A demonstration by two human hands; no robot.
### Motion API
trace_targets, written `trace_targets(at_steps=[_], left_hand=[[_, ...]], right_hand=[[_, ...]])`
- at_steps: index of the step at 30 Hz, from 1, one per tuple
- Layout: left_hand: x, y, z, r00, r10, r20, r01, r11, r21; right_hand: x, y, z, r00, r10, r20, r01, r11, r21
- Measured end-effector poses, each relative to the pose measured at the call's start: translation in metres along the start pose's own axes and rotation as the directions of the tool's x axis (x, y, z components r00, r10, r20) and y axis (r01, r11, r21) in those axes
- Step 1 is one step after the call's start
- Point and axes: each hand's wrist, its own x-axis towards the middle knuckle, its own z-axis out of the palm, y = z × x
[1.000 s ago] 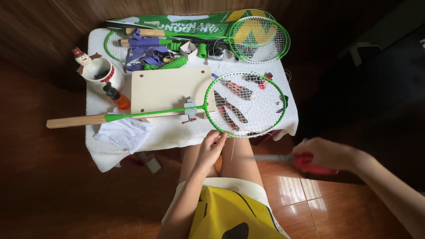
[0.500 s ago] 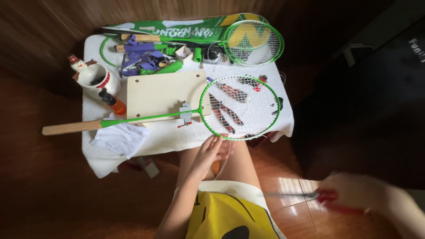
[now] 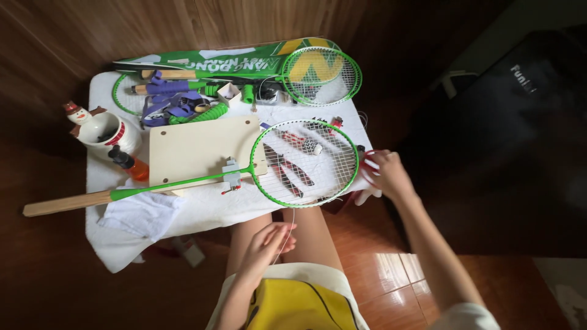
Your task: Thread and repair a badminton racket using specialized tools.
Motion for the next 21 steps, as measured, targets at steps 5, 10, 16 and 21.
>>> trace_targets(at_steps=[5,10,16,21], left_hand=[[0.003,-0.001,-0.01,0.998,0.014,-0.069,-0.014,1.0,-0.006],[0.024,0.004,-0.007,0.996,0.017,-0.086,-0.015,1.0,0.026],[0.056,-0.018,-0.024,0.999,0.049,0.016,-0.05,0.998,0.039],[0.098,-0.08,-0.045,0.984,-0.062,0.167,0.096,0.974,-0.207]], right_hand=[[0.018,-0.004,0.064,0.996,0.077,0.043,-0.071,0.988,-0.137],[0.008,-0.043,0.026,0.944,0.307,0.119,-0.317,0.946,0.074],[-0.053,-0.119,-0.033,0.971,-0.186,-0.15,0.177,0.981,-0.073],[-0.066,-0.207,-0.061,0.593,-0.795,-0.132,0.791,0.605,-0.091]])
